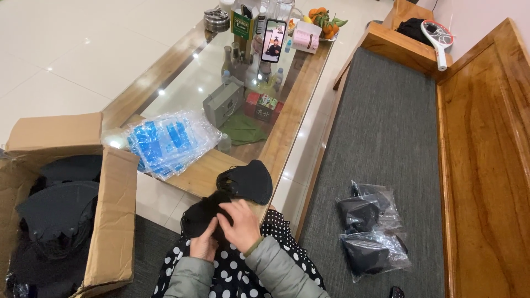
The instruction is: Inspecting black face masks for quality and sorting them from a bulk cardboard box onto a table.
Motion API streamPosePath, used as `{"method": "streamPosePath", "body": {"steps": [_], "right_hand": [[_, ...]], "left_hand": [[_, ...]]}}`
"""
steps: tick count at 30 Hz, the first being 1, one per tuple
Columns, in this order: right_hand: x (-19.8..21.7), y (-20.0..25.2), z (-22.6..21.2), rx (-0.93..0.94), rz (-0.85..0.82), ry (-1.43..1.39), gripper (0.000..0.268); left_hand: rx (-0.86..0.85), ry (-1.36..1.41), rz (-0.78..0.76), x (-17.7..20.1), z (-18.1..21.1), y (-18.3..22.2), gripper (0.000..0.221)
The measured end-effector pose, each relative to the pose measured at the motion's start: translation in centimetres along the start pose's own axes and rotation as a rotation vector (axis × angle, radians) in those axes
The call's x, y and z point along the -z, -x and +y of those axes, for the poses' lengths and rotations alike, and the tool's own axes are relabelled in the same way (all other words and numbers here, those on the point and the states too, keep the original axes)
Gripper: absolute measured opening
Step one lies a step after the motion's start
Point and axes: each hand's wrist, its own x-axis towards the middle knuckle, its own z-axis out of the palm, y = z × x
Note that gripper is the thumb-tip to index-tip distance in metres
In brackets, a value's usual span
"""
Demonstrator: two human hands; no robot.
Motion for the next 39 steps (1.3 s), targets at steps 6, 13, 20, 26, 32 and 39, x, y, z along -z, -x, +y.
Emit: {"method": "streamPosePath", "body": {"steps": [6, 13, 20, 26, 32, 39], "right_hand": [[-0.5, 1.8, 0.3, 0.040, 0.015, 0.015, 0.021], [2.6, -1.0, -0.3, 0.297, 0.175, -0.247, 0.017], [2.1, -3.2, 8.2, -0.598, 0.266, -0.425, 0.044], [1.8, -3.2, 11.3, -0.672, 0.219, -0.227, 0.046], [2.5, -3.2, 9.5, -0.592, 0.136, -0.068, 0.053], [2.7, -3.3, 8.3, -0.526, 0.054, 0.067, 0.051]], "left_hand": [[-0.083, 0.048, -0.097, 1.1, -0.8, -1.0, 0.049], [-0.034, 0.009, -0.078, 3.5, -2.4, -3.3, 0.031], [-0.007, 0.094, 0.031, 2.4, -1.3, -2.6, 0.031], [-0.015, 0.090, 0.028, 1.6, -0.8, -1.8, 0.041], [0.000, 0.078, 0.012, 1.3, -0.5, -1.4, 0.042], [-0.019, 0.038, 0.035, 0.8, -0.5, -1.1, 0.051]]}}
